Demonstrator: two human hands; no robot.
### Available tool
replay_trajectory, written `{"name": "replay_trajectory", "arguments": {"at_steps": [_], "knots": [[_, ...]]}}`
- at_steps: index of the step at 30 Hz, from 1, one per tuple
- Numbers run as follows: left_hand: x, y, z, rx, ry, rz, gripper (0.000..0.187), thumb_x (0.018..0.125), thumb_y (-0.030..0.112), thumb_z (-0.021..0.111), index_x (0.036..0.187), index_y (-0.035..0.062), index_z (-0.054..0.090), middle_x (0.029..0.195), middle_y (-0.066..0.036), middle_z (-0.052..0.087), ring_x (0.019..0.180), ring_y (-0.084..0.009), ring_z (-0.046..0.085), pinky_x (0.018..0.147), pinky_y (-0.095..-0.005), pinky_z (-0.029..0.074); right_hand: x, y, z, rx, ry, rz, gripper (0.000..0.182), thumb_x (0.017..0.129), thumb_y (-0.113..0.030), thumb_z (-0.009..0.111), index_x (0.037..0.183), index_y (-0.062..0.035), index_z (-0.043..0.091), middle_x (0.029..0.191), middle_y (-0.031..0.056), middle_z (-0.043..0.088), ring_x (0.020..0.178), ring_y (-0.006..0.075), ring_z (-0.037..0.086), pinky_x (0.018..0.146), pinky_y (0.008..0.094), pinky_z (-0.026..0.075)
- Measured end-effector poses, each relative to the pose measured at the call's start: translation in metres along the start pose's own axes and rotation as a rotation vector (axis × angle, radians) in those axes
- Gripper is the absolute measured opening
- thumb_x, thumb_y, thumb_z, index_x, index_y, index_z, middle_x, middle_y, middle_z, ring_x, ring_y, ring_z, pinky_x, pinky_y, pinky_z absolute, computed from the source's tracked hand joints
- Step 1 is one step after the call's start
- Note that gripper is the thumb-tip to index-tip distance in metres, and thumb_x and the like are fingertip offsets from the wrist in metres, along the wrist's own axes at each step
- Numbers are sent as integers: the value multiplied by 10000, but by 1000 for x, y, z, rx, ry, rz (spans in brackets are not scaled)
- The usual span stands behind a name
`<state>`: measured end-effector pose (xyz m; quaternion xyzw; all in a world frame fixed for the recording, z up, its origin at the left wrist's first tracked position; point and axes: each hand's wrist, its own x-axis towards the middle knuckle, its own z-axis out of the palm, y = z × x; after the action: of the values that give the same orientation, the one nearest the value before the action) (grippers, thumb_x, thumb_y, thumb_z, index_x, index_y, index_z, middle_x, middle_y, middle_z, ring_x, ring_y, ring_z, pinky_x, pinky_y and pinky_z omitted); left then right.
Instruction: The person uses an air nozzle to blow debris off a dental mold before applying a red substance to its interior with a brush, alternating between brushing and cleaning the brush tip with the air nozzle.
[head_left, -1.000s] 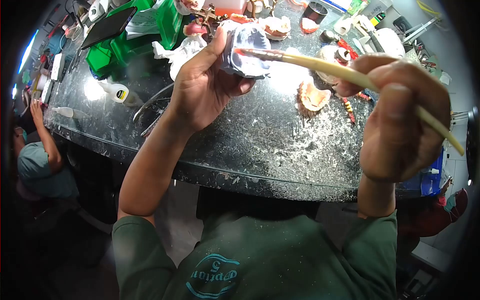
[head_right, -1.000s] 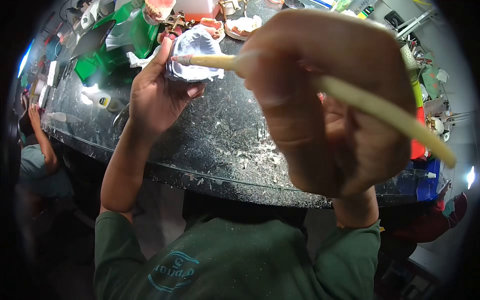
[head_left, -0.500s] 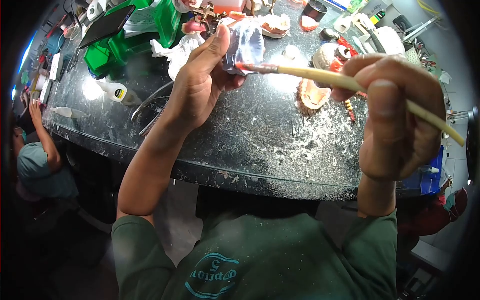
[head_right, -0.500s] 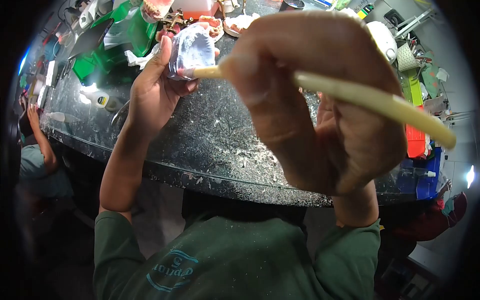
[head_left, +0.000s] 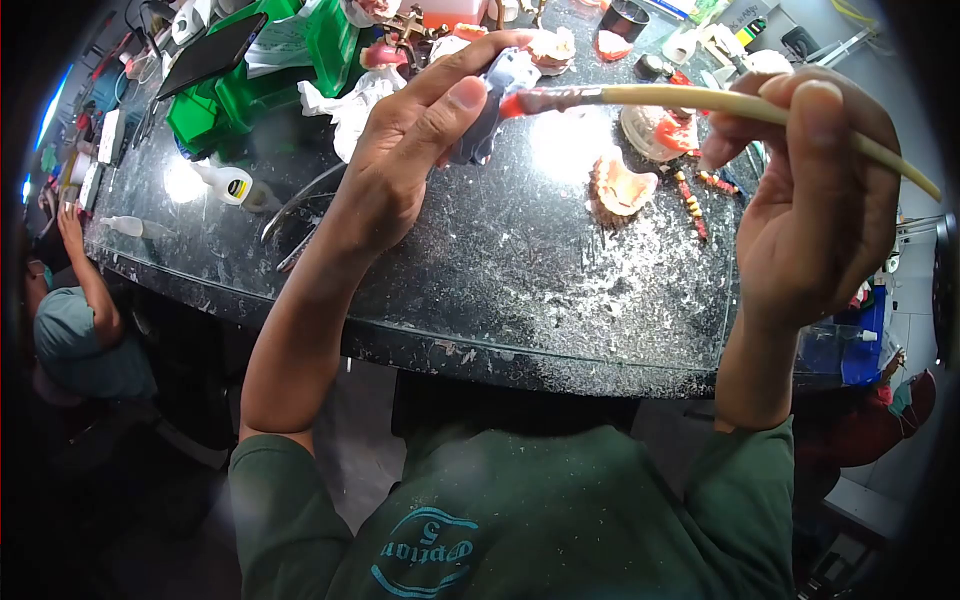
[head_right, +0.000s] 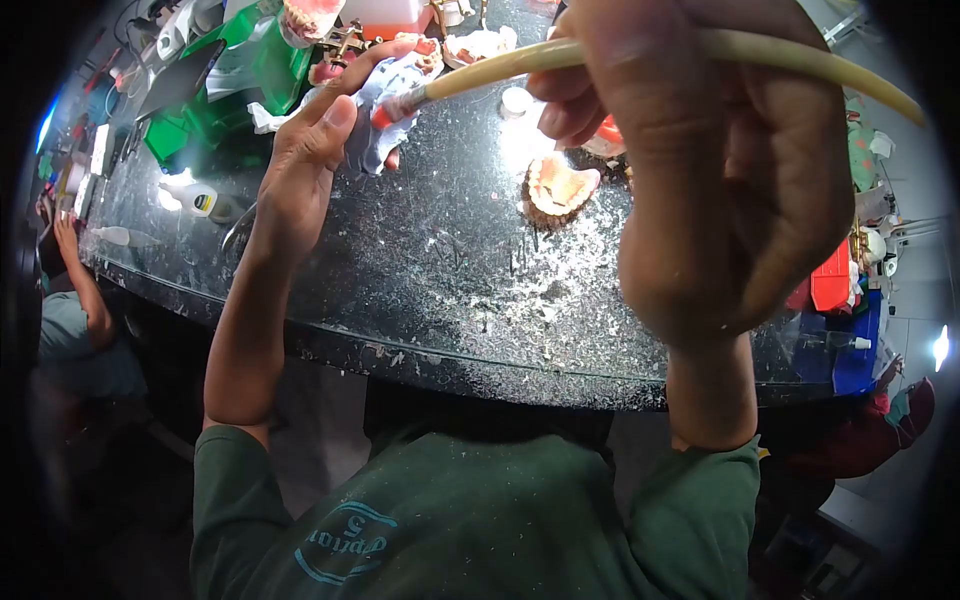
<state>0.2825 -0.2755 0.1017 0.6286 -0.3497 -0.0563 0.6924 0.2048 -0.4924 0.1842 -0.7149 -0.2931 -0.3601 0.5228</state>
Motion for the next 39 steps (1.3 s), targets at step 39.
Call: {"name": "replay_trajectory", "arguments": {"at_steps": [39], "knots": [[7,-12,-22,-563,229,-314,468,994,364,244,1175,27,513,925,-186,655,663,-235,624,576,-304,477,137,177,87,-391,76,-187,186,937,-132,515,820,-5,445,714,117,460,620,195,422,591,344,386]]}}
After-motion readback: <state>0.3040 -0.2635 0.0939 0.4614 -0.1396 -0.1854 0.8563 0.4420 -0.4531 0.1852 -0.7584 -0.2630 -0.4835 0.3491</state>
